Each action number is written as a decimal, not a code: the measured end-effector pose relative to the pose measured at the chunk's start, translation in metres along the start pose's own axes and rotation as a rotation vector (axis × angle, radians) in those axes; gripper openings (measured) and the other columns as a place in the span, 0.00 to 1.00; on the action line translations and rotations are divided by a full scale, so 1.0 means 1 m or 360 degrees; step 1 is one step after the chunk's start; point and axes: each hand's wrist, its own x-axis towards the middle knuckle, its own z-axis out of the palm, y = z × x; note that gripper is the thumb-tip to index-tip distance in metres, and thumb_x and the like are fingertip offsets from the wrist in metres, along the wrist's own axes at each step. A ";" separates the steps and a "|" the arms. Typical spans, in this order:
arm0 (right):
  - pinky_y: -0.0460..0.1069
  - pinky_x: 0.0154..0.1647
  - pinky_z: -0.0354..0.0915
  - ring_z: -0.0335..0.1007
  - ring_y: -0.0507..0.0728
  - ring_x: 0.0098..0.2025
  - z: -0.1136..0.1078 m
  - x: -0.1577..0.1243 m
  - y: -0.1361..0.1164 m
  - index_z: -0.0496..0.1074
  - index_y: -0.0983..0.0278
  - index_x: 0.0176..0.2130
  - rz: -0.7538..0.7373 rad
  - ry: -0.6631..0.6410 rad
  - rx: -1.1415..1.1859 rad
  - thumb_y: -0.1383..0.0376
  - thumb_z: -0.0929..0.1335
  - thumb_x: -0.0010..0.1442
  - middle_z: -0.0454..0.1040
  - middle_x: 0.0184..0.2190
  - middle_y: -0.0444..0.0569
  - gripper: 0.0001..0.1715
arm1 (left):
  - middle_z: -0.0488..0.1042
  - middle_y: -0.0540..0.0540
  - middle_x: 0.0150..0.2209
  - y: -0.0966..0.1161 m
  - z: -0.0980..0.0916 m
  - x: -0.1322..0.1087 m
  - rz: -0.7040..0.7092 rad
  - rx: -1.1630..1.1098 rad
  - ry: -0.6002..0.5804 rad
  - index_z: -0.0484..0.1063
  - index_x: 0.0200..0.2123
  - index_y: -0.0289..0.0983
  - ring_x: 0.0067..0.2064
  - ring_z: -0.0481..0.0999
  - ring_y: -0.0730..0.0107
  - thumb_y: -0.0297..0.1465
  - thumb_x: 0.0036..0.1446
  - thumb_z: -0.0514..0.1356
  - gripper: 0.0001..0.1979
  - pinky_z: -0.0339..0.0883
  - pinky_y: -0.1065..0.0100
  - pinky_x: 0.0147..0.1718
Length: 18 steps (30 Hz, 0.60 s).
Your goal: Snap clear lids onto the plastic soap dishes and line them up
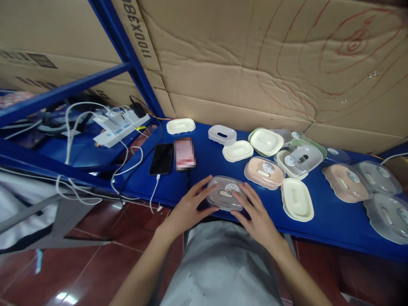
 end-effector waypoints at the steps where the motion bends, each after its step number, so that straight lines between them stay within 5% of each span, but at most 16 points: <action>1: 0.69 0.74 0.63 0.48 0.67 0.79 0.000 0.000 0.000 0.53 0.48 0.77 -0.0001 0.0006 -0.0021 0.61 0.68 0.73 0.57 0.76 0.52 0.40 | 0.61 0.38 0.74 0.001 0.000 0.001 -0.0004 0.0011 -0.0001 0.60 0.73 0.51 0.69 0.73 0.51 0.39 0.69 0.66 0.33 0.73 0.47 0.64; 14: 0.67 0.73 0.63 0.42 0.66 0.80 0.000 0.000 -0.005 0.51 0.50 0.78 -0.0086 -0.0061 -0.0121 0.63 0.66 0.75 0.54 0.77 0.53 0.39 | 0.64 0.39 0.73 0.004 0.003 -0.003 -0.0062 0.0136 0.0037 0.64 0.69 0.48 0.69 0.73 0.51 0.39 0.65 0.70 0.33 0.75 0.51 0.63; 18: 0.67 0.73 0.63 0.47 0.65 0.79 -0.019 0.000 0.004 0.47 0.51 0.79 -0.0152 -0.0156 -0.0119 0.60 0.66 0.75 0.56 0.77 0.53 0.41 | 0.60 0.35 0.74 0.013 0.001 0.003 -0.0013 0.0273 0.0022 0.64 0.66 0.44 0.72 0.67 0.45 0.40 0.61 0.72 0.34 0.74 0.47 0.64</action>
